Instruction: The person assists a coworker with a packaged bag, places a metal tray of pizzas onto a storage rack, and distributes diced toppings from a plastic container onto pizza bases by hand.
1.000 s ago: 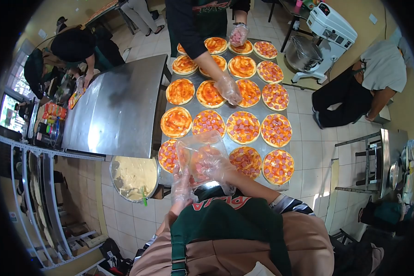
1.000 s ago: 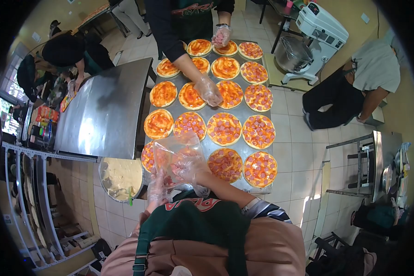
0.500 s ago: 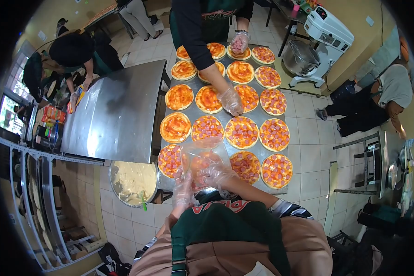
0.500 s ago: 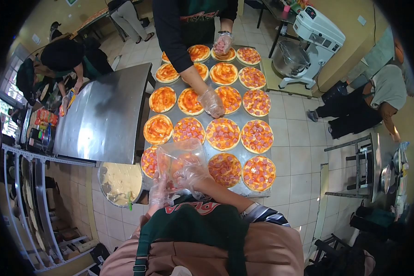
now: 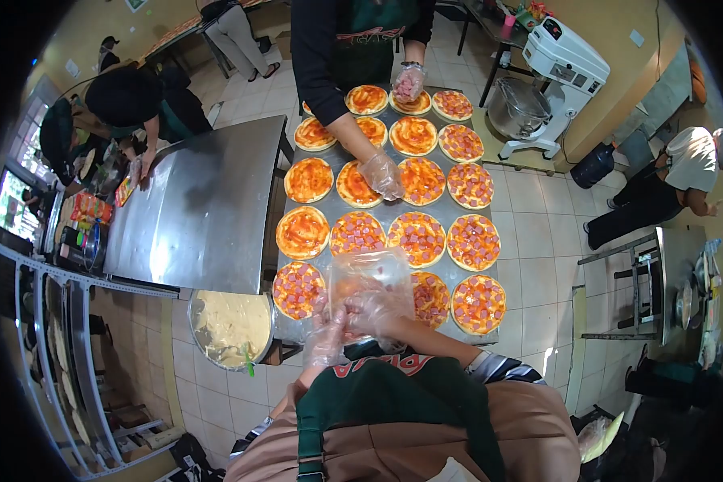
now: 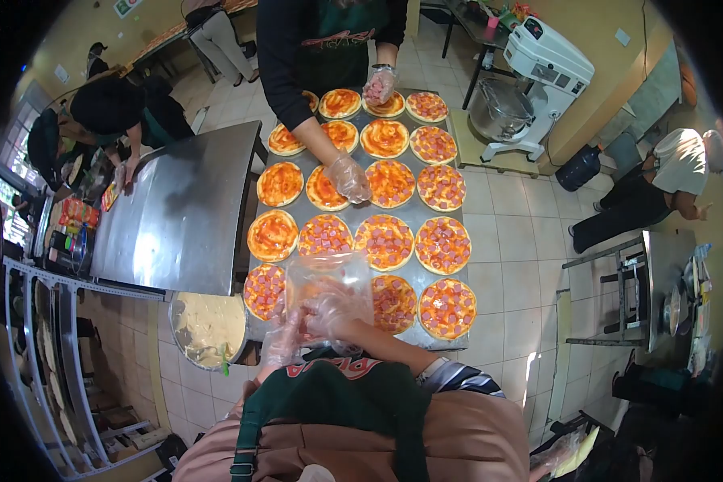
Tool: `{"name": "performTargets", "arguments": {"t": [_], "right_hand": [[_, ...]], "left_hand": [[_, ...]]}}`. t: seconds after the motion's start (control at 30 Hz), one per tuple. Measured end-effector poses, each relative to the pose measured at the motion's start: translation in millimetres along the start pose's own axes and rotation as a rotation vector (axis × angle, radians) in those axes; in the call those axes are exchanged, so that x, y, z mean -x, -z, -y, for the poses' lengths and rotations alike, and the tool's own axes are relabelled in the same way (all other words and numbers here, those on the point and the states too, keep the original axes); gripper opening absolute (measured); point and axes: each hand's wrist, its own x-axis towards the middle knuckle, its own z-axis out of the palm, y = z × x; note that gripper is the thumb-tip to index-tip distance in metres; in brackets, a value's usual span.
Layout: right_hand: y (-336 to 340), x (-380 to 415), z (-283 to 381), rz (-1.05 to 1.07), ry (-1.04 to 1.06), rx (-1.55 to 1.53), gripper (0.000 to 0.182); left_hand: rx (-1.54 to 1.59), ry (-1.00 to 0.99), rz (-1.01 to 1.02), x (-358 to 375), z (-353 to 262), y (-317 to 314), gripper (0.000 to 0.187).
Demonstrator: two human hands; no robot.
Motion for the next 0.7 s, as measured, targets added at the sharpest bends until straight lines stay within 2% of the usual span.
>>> {"name": "performTargets", "arguments": {"t": [0.03, 0.07, 0.1, 0.17, 0.23, 0.3, 0.43, 0.63, 0.7], "right_hand": [[-3, -2, 3, 0.079, -0.045, 0.069, 0.021], [23, -1, 26, 0.228, -0.058, -0.013, 0.022], [27, 1, 32, 0.228, -0.057, -0.012, 0.022], [32, 2, 38, 0.379, -0.119, -0.102, 0.024], [32, 4, 36, 0.394, -0.088, -0.020, 0.026], [20, 2, 21, 0.488, 0.018, -0.059, 0.025], [30, 1, 18, 0.520, 0.155, -0.204, 0.024], [58, 6, 34, 0.534, 0.087, -0.097, 0.016], [66, 5, 42, 0.693, -0.113, -0.091, 0.024]], "left_hand": [[-0.051, -0.013, 0.032, 1, 0, -3, 0.065], [0.060, 0.056, 0.053, 2, -5, -10, 0.063], [0.060, 0.055, 0.052, 6, -7, -12, 0.063], [0.039, -0.055, 0.084, 9, -10, -14, 0.062], [0.061, -0.044, 0.096, 1, 7, -5, 0.061], [0.085, -0.035, 0.103, -1, 13, -4, 0.061], [0.205, -0.023, 0.039, 10, -4, -13, 0.060], [0.219, -0.011, -0.029, 4, 7, -9, 0.058], [0.172, 0.000, -0.050, 4, 7, -10, 0.057]]}}
